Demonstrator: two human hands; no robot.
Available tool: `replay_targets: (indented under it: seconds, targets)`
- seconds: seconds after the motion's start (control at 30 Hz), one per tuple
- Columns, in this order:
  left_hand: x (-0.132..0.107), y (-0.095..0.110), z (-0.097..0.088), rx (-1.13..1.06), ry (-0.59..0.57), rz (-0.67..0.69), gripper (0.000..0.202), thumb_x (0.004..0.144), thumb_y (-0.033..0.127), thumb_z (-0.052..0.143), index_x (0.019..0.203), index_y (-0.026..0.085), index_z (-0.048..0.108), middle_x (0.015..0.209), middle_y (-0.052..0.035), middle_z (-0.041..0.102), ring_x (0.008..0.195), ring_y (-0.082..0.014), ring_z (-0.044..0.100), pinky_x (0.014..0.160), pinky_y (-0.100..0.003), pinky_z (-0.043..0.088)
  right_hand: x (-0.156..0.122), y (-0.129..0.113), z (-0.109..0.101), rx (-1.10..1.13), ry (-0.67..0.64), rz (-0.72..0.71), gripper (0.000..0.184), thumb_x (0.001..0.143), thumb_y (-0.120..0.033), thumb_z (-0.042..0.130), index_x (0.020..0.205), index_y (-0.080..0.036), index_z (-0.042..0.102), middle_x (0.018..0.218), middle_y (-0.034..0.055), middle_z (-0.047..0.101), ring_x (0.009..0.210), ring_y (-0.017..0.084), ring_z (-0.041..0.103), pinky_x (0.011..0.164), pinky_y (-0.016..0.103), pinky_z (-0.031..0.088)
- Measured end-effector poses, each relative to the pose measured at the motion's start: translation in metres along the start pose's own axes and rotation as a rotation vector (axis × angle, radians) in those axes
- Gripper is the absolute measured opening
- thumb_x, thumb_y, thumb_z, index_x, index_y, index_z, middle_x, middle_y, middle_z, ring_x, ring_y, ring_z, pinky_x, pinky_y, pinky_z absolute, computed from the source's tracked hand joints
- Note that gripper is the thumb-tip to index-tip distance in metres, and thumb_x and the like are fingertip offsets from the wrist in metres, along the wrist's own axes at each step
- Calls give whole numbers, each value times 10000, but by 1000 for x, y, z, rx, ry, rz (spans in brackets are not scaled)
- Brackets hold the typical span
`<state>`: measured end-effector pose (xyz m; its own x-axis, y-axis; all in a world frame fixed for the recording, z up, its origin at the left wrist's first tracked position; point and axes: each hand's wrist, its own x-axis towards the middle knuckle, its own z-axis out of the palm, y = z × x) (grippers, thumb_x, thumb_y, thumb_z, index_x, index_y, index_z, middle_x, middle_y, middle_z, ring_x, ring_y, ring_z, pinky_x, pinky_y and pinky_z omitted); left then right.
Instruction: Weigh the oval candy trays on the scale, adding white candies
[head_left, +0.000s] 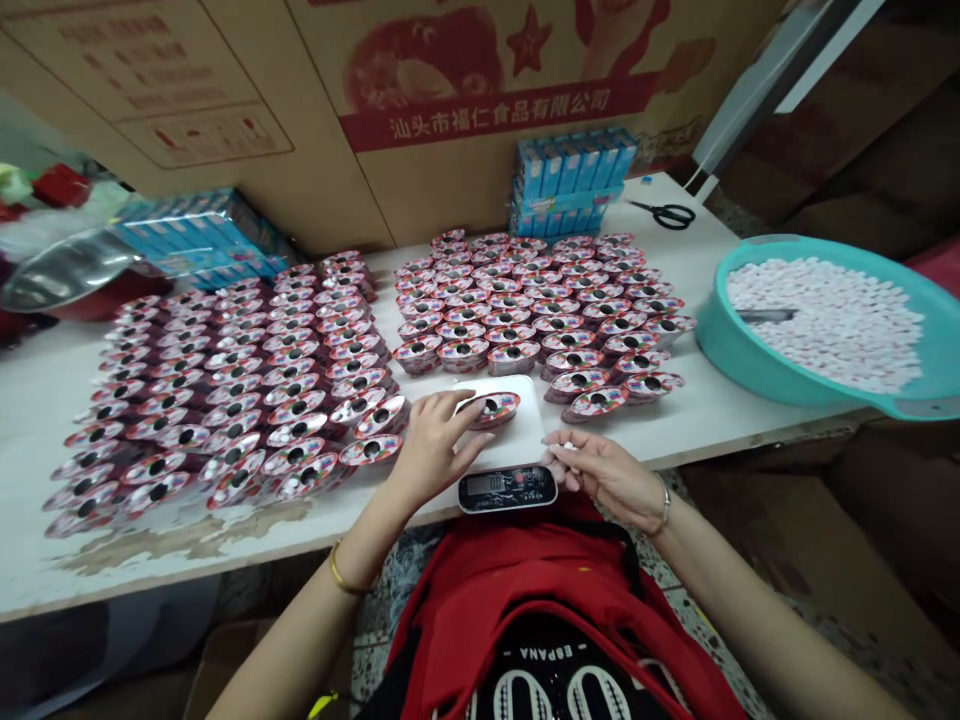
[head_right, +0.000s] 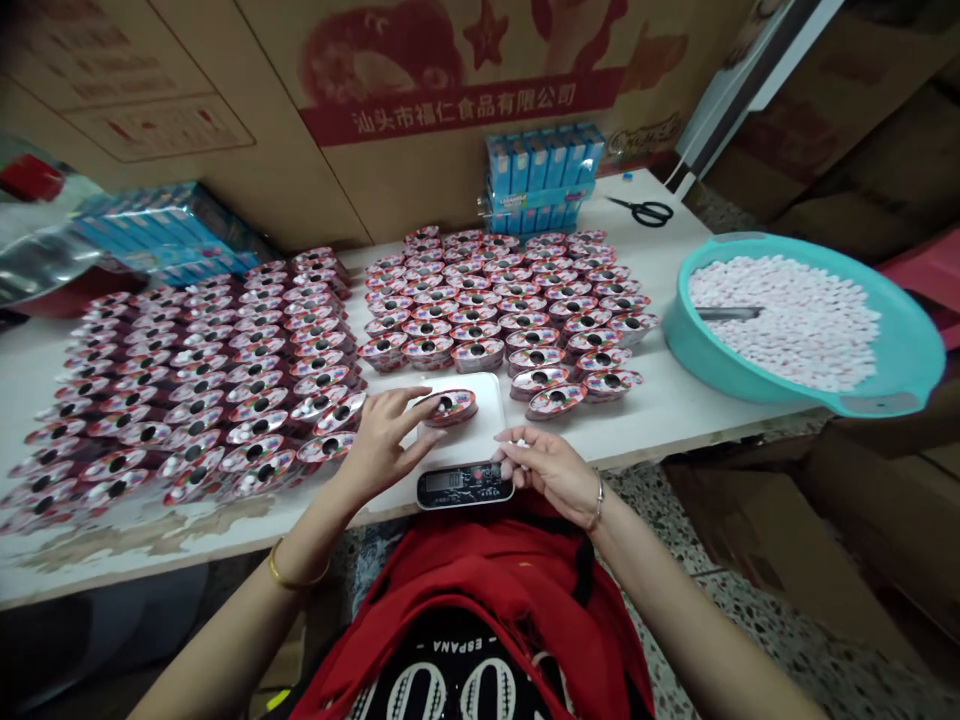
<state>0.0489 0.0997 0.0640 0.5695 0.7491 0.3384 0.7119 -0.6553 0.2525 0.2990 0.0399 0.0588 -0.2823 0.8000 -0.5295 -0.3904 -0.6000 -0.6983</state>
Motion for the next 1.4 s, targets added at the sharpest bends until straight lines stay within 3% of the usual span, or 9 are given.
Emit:
replay_targets:
  seconds: [0.2,0.3,0.43,0.63,0.77,1.03,1.27,1.4]
  targets:
    - [-6,1,-4,-51,174,-132,368,871,346,572,1215,217,550,1199,-110,608,1088,-231,558,938,-406,408,4,-34,14,-241,40,-128,388,679,-353,792,953,-140,620,805,33,658,552,45,498,464,168,359]
    - [-27,-3,-7,-124,248,-215,350,861,320,583,1193,209,564,1138,-100,620,1043,-214,581,911,-374,453,10,-53,25,-394,-11,-191,340,716,-358,750,939,-140,615,761,22,647,532,50,489,445,182,325]
    - [-59,-4,-5,-220,242,-303,304,865,286,576,1158,207,591,1095,-85,621,1001,-188,600,876,-331,492,23,-69,42,-569,-78,-243,220,763,-281,701,913,-142,620,640,-8,598,518,63,476,456,197,333]
    - [-83,-1,3,-271,236,-409,256,880,312,550,1100,194,610,1044,-80,635,1001,-185,608,897,-338,505,50,-72,60,-809,-100,-284,42,801,-149,620,842,-159,618,540,-24,560,487,86,487,459,214,347]
    - [-86,0,9,-294,214,-405,246,885,311,542,1089,192,611,1044,-82,639,1005,-188,612,914,-348,508,60,-69,69,-1042,-62,-375,55,801,-107,608,789,-156,630,537,-32,552,520,94,510,523,225,379]
    - [-84,-1,13,-318,198,-336,208,895,283,522,1062,199,615,1003,-70,648,935,-165,636,889,-334,520,61,-68,80,-1505,-67,-562,187,813,-49,581,906,-161,699,829,40,652,772,143,564,726,267,419]
    - [-90,-4,17,-347,171,-337,198,893,263,537,1063,191,608,1003,-67,629,877,-137,619,854,-302,516,65,-65,85,-1565,-74,-520,214,802,-10,568,920,-126,704,893,81,624,863,175,559,803,295,429]
    - [-89,-4,20,-361,178,-338,208,893,261,539,1078,193,604,985,-58,627,871,-135,622,873,-313,510,67,-67,82,-1364,-39,-588,184,800,-21,577,901,-134,681,893,64,626,844,159,555,819,305,431]
